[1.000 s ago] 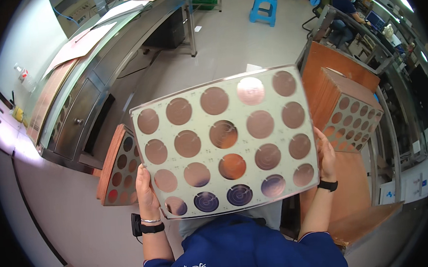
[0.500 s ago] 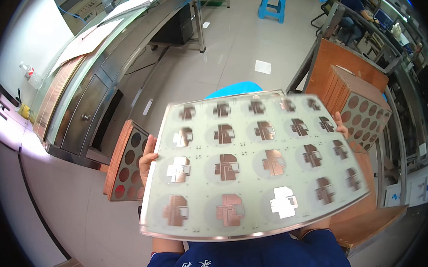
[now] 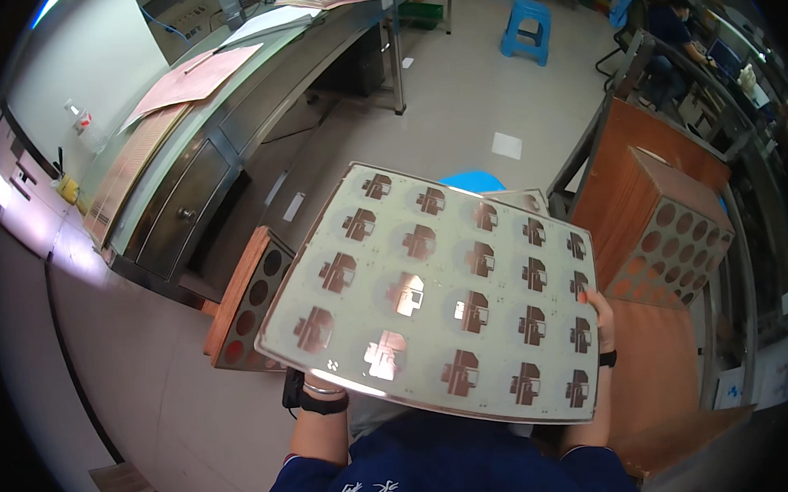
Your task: Inspecting and sorting circular patterned metal or circuit panels at a workstation.
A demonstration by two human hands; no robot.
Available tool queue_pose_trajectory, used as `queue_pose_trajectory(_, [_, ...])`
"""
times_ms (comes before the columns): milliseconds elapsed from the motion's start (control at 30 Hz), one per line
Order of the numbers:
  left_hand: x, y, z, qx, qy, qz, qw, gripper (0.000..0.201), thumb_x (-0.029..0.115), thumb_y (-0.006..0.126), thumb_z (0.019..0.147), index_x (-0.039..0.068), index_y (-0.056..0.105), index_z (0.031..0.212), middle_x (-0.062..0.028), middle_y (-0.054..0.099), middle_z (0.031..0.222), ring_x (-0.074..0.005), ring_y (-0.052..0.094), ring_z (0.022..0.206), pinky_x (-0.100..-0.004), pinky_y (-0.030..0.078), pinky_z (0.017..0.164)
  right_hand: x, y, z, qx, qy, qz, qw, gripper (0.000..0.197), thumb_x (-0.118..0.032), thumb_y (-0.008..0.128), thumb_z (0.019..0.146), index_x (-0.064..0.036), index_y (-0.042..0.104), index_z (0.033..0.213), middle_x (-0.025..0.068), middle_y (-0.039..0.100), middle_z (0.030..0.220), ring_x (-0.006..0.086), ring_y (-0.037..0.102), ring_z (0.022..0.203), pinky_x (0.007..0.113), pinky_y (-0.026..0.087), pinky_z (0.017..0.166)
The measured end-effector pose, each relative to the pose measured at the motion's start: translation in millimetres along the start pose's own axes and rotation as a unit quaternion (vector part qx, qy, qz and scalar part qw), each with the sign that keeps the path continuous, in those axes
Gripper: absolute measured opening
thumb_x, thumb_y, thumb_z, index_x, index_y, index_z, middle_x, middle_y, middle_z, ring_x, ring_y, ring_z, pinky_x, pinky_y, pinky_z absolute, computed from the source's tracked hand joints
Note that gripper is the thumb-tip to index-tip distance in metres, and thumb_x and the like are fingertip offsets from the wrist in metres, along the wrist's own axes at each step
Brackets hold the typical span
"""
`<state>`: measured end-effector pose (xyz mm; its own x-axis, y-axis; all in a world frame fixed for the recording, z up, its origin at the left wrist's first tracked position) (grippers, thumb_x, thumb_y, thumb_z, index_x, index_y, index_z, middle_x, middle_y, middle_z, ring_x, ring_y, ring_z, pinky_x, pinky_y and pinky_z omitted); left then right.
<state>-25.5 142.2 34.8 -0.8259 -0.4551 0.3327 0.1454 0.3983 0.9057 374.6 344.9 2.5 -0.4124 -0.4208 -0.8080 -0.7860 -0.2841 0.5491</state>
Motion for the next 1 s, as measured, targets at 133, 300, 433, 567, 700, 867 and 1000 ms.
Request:
queue_pose_trajectory(133, [-28, -40, 10, -0.04, -0.032, -0.017, 0.999, 0.039, 0.037, 0.038, 0.097, 0.01, 0.048, 0.123, -0.0117, 0.054, 0.121, -0.025, 0.056, 0.109, -0.0409, 0.052, 0.085, 0, 44, -4, 0.011, -0.024, 0.083, 0.996, 0.026, -0.02, 0.042, 0.096, -0.0069, 0.054, 0.078, 0.0082, 0.065, 0.086, 0.012, 0.063, 0.068, 0.025, 0.053, 0.053])
queue_pose_trajectory(300, [-74, 68, -41, -0.239, -0.122, 0.012, 0.963, 0.069, 0.053, 0.037, 0.093, 0.006, 0.022, 0.142, -0.0093, 0.033, 0.143, -0.0271, 0.035, 0.13, -0.0438, 0.032, 0.106, 3, 72, -4, -0.023, -0.121, 0.16, 0.979, 0.04, -0.022, 0.05, 0.093, -0.0003, 0.044, 0.125, 0.0122, 0.057, 0.118, 0.0256, 0.058, 0.105, 0.041, 0.049, 0.089])
queue_pose_trajectory(433, [-85, 48, -38, -0.205, -0.075, 0.137, 0.966, 0.056, 0.018, 0.056, 0.091, 0.006, 0.028, 0.138, -0.0122, 0.042, 0.135, -0.0265, 0.042, 0.125, -0.0459, 0.036, 0.103, 22, 100, -11, -0.094, -0.102, 0.211, 0.968, 0.051, -0.004, 0.053, 0.088, -0.0008, 0.034, 0.135, 0.013, 0.047, 0.13, 0.0287, 0.046, 0.12, 0.046, 0.036, 0.103])
queue_pose_trajectory(567, [-69, 51, -30, -0.188, -0.062, 0.19, 0.962, 0.052, 0.014, 0.054, 0.092, 0.004, 0.03, 0.137, -0.0105, 0.046, 0.13, -0.022, 0.047, 0.119, -0.0393, 0.04, 0.1, 26, 111, -24, -0.135, -0.067, 0.197, 0.969, 0.057, 0.001, 0.06, 0.081, -0.0041, 0.036, 0.133, 0.013, 0.05, 0.127, 0.0305, 0.048, 0.118, 0.049, 0.04, 0.1])
queue_pose_trajectory(700, [-61, 41, -28, -0.212, -0.068, 0.172, 0.96, 0.05, 0.012, 0.053, 0.092, 0.004, 0.03, 0.136, -0.0116, 0.047, 0.13, -0.0213, 0.05, 0.117, -0.0365, 0.043, 0.097, 51, 95, -32, -0.154, -0.002, 0.16, 0.975, 0.062, 0.003, 0.062, 0.079, -0.0056, 0.035, 0.134, 0.0114, 0.047, 0.129, 0.0281, 0.047, 0.119, 0.046, 0.041, 0.098])
queue_pose_trajectory(867, [-58, 28, -25, -0.191, -0.077, 0.172, 0.963, 0.05, 0.011, 0.054, 0.09, 0.002, 0.033, 0.134, -0.0139, 0.05, 0.126, -0.0244, 0.054, 0.113, -0.038, 0.047, 0.093, 54, 96, -43, -0.173, 0.045, 0.134, 0.975, 0.065, 0.004, 0.06, 0.078, -0.0058, 0.031, 0.136, 0.0152, 0.046, 0.128, 0.0315, 0.05, 0.115, 0.049, 0.047, 0.091])
queue_pose_trajectory(1000, [-57, 21, -22, -0.172, -0.078, 0.16, 0.969, 0.048, 0.01, 0.055, 0.089, 0.0, 0.036, 0.132, -0.0159, 0.052, 0.123, -0.0269, 0.056, 0.11, -0.0393, 0.049, 0.091, 52, 102, -52, -0.153, 0.075, 0.108, 0.979, 0.067, 0.001, 0.065, 0.076, -0.0054, 0.034, 0.135, 0.0142, 0.05, 0.124, 0.0304, 0.058, 0.105, 0.044, 0.054, 0.079])
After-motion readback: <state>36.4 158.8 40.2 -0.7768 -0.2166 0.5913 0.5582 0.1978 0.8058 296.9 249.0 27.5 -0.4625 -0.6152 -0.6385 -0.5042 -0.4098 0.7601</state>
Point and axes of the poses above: each hand's wrist, its own z-axis towards the middle knuckle, its own y-axis out of the palm, x = y × z, the point moved 10 cm from there along z, towards the middle knuckle
